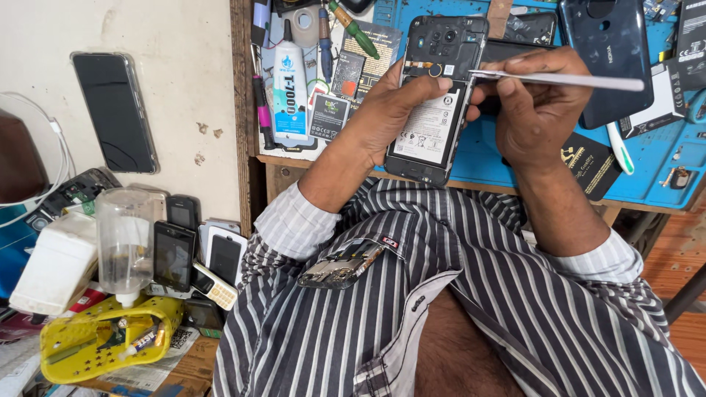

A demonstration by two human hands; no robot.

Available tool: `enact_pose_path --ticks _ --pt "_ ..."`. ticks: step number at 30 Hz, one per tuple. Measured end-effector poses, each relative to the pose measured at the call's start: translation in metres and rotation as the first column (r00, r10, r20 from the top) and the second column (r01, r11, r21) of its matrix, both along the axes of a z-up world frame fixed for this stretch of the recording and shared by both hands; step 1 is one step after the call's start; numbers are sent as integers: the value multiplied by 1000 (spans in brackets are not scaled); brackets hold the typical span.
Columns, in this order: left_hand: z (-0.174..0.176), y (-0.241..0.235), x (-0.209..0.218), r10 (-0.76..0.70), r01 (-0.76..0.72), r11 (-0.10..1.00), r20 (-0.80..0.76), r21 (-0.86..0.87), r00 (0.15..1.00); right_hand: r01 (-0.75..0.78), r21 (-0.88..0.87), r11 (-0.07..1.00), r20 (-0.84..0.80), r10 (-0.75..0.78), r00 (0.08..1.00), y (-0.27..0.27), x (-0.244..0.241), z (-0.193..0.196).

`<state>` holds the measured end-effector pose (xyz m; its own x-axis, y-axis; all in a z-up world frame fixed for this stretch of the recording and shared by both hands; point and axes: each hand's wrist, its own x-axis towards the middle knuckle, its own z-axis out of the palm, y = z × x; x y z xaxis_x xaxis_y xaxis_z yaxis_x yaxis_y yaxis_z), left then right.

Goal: The person disassembles a smartphone, removes the back cover, and uses a screwdriver and metal prying tool to detach internal components and the battery. They then reassemble the phone and test the screen by navigating the setup menu.

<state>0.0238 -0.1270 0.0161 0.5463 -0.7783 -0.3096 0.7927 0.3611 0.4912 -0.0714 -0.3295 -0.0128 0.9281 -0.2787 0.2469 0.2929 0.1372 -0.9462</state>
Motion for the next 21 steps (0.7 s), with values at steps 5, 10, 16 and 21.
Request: enact_pose_path --ticks 5,10,16,21 --pt "0 0 -1 3 -4 1000 31 21 1000 40 -221 974 58 -28 998 -4 5 10" --pt "0 1 -2 -11 10 1000 34 14 999 53 -225 973 89 -33 995 -2 11 18" --pt "3 5 -2 -45 45 997 -9 -65 999 19 -229 973 109 7 994 0 15 23" --pt "2 4 -5 -39 39 999 -15 -17 999 6 -278 961 126 30 992 -7 16 24"
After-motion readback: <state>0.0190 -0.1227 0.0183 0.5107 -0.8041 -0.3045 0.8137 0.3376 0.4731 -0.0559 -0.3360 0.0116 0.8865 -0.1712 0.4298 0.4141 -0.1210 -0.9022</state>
